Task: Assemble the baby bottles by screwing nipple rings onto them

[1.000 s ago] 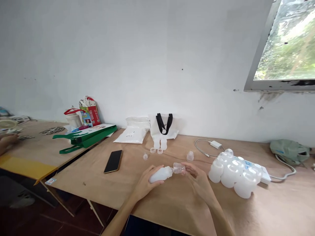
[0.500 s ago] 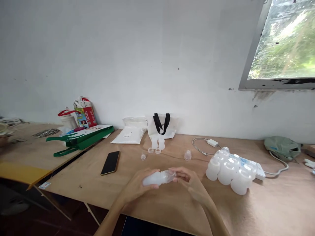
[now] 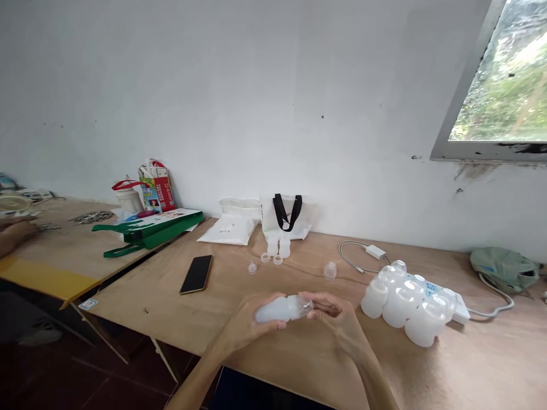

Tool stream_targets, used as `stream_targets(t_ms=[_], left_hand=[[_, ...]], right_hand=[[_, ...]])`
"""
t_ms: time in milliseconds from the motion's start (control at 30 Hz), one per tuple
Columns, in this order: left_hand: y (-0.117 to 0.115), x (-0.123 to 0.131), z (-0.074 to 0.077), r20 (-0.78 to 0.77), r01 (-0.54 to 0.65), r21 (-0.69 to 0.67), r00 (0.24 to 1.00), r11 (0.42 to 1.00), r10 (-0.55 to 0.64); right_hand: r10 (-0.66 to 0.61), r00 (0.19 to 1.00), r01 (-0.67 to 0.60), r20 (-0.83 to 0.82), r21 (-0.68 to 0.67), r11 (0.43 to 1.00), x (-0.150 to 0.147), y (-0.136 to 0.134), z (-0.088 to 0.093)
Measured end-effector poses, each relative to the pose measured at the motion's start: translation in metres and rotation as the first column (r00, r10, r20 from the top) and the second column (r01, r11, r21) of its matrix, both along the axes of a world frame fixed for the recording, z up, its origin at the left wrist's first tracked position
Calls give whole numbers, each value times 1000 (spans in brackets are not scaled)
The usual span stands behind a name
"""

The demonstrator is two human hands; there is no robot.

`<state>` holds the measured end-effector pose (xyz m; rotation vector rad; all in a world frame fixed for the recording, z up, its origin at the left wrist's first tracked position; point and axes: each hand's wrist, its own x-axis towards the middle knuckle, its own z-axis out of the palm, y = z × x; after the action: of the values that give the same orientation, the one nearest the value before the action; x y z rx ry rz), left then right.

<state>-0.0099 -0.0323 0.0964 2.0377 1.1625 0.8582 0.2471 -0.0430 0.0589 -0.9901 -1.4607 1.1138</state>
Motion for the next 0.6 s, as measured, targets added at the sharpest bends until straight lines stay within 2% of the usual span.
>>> stream_targets(t_ms=[100, 200, 300, 400, 467, 600], left_hand=[[1, 6, -9, 72, 113, -3, 991, 994, -112], [2, 13, -21, 104, 116, -65, 989, 991, -109], [7, 16, -37, 82, 183, -114, 981, 977, -174], [16, 13, -55, -48, 196, -155, 977, 968, -205], [24, 9, -66, -167, 201, -129, 961, 971, -222], [35, 4, -79, -316, 250, 6, 919, 968, -236]], right_hand=[[-16, 999, 15, 46, 19, 1000, 1, -2, 3], [-35, 993, 28, 113, 63, 998, -2, -3, 4], [-136, 964, 104, 229, 146, 984, -3, -2, 4], [-344, 857, 254, 384, 265, 930, 2, -2, 5], [-468, 767, 353, 439, 321, 879, 12, -3, 7], [-561, 644, 484, 520, 291, 825, 48, -11, 15]])
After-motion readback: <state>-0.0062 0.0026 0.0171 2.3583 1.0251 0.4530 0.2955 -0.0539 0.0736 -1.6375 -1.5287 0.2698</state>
